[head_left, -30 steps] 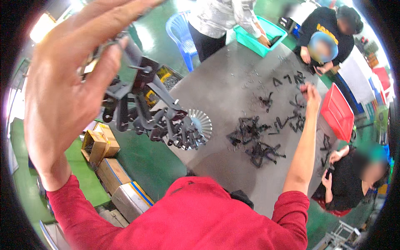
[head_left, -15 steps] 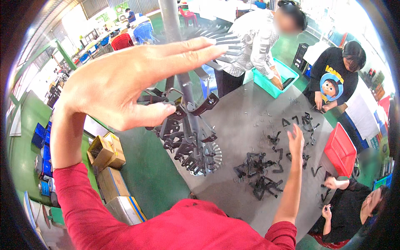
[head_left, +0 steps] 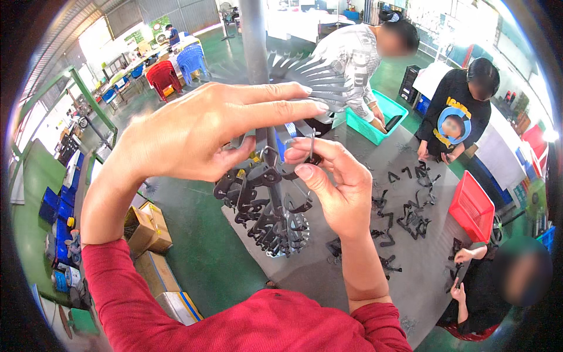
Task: The person attaches black plastic hooks onto a metal pole rack by hand. They pick up the hooks from a table and snap them into place on the rack structure, then move to a different rack and repeat the process.
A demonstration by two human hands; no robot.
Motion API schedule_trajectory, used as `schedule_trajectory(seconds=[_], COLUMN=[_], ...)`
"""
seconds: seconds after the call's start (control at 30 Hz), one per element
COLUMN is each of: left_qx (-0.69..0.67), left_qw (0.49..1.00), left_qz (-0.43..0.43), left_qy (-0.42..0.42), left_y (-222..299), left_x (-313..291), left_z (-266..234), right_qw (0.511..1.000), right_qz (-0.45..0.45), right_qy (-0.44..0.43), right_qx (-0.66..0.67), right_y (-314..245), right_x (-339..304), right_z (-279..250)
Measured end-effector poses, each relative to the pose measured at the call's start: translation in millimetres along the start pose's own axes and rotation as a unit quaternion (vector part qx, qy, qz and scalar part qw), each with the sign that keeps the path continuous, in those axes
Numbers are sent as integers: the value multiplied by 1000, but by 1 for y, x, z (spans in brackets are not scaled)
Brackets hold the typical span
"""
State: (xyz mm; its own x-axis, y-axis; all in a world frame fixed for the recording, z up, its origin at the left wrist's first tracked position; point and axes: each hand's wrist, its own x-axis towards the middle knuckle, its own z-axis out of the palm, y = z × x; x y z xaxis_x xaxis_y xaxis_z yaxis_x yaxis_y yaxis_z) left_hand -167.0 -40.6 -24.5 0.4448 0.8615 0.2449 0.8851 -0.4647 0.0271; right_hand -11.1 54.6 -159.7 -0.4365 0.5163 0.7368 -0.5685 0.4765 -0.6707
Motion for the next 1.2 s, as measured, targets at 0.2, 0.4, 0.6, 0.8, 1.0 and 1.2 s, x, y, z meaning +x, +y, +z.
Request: schedule_trajectory(seconds=[0.2, 0.4, 0.6, 0.8, 1.0, 1.2], left_qx=[32, 34, 77, 92, 86, 92], left_qw=[994, 995, 993, 992, 993, 991], left_qz=[22, 29, 26, 13, 4, 20], left_qy=[104, 87, 90, 86, 84, 100], left_y=[3, 1, 5, 10, 16, 14], left_x=[-5, -7, -9, -12, -9, -9], left_z=[14, 15, 19, 19, 19, 19], right_qw=[1000, 998, 995, 987, 989, 990], right_qz=[9, -37, -75, -145, -137, -129], right_qy=[14, -10, 10, 61, 61, 63], right_qx=[5, -45, -61, -15, -20, 0], right_y=[2, 3, 6, 16, 15, 13], right_x=[-5, -2, -6, -9, -11, -12], right_z=[5, 5, 5, 10, 6, 0])
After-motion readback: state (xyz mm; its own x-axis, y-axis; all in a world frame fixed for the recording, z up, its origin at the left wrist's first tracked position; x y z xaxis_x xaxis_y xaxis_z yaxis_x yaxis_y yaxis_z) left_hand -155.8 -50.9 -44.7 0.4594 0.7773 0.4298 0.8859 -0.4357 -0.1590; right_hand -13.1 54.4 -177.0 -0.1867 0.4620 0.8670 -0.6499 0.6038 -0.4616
